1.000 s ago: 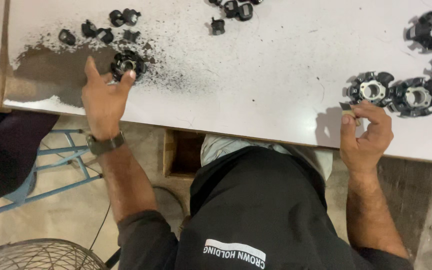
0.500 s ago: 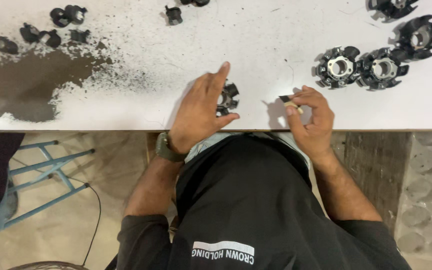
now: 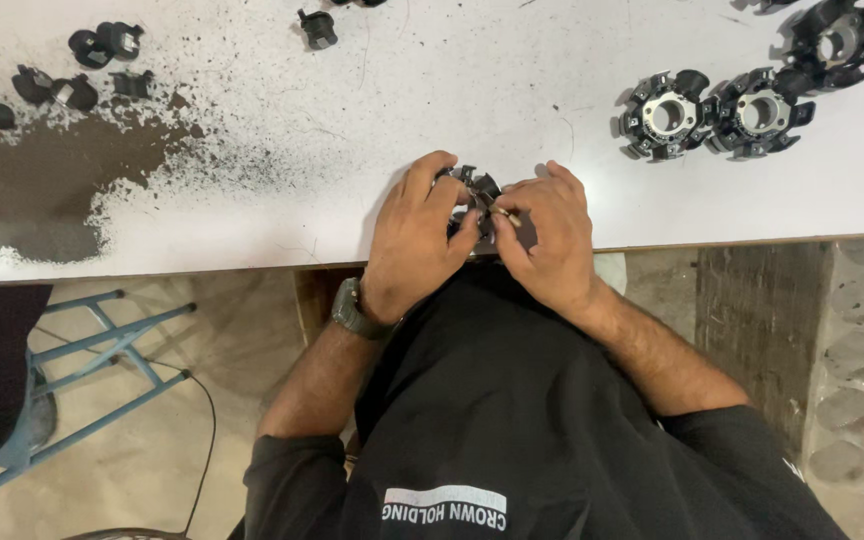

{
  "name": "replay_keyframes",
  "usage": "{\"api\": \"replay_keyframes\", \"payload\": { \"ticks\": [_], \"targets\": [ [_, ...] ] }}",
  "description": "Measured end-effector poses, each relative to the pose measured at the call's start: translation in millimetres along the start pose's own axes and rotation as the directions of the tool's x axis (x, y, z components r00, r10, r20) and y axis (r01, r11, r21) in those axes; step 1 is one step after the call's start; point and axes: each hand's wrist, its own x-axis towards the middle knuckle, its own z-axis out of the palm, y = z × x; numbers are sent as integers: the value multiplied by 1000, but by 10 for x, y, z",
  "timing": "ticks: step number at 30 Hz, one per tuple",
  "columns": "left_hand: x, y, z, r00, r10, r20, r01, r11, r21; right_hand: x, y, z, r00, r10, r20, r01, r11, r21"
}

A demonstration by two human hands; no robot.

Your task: The person sits at a workbench assembling wheels, fitting black plastic rollers onto wheel hubs one at a time and pressing them into place by hand, occasionally using a small blade to trim parts. Finished wheel assemblies accumulate on the right side of the bench as loose rollers and hubs are picked up from the table.

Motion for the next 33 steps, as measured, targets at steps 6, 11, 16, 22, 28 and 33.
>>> {"api": "replay_keyframes", "payload": {
  "ticks": [6, 11, 16, 22, 28, 33],
  "targets": [
    [-111, -85, 131, 994, -3, -113, 7, 999, 32, 0, -41, 20, 996, -93, 9, 93, 985, -143],
    [-124, -98, 132, 992, -24, -124, 24, 1000, 2, 49, -68, -20, 994, -96, 59, 105, 978, -181],
    [-107, -83, 137, 995, 23, -101, -27, 999, -35, 117, -93, -65, 992, -72, 102, 90, 979, -182],
    [-78, -93, 238, 987, -60, -150, 50, 996, -69, 165, -95, -71, 993, -93, 78, 105, 977, -183],
    [-87, -149, 299, 982, -90, -166, 76, 993, -90, 147, -106, -87, 992, -43, 120, 56, 993, -107],
    [-104, -169, 316, 980, -90, -178, 72, 992, -105, 130, -127, -55, 988, -133, 84, 143, 982, -122]
  ]
}}
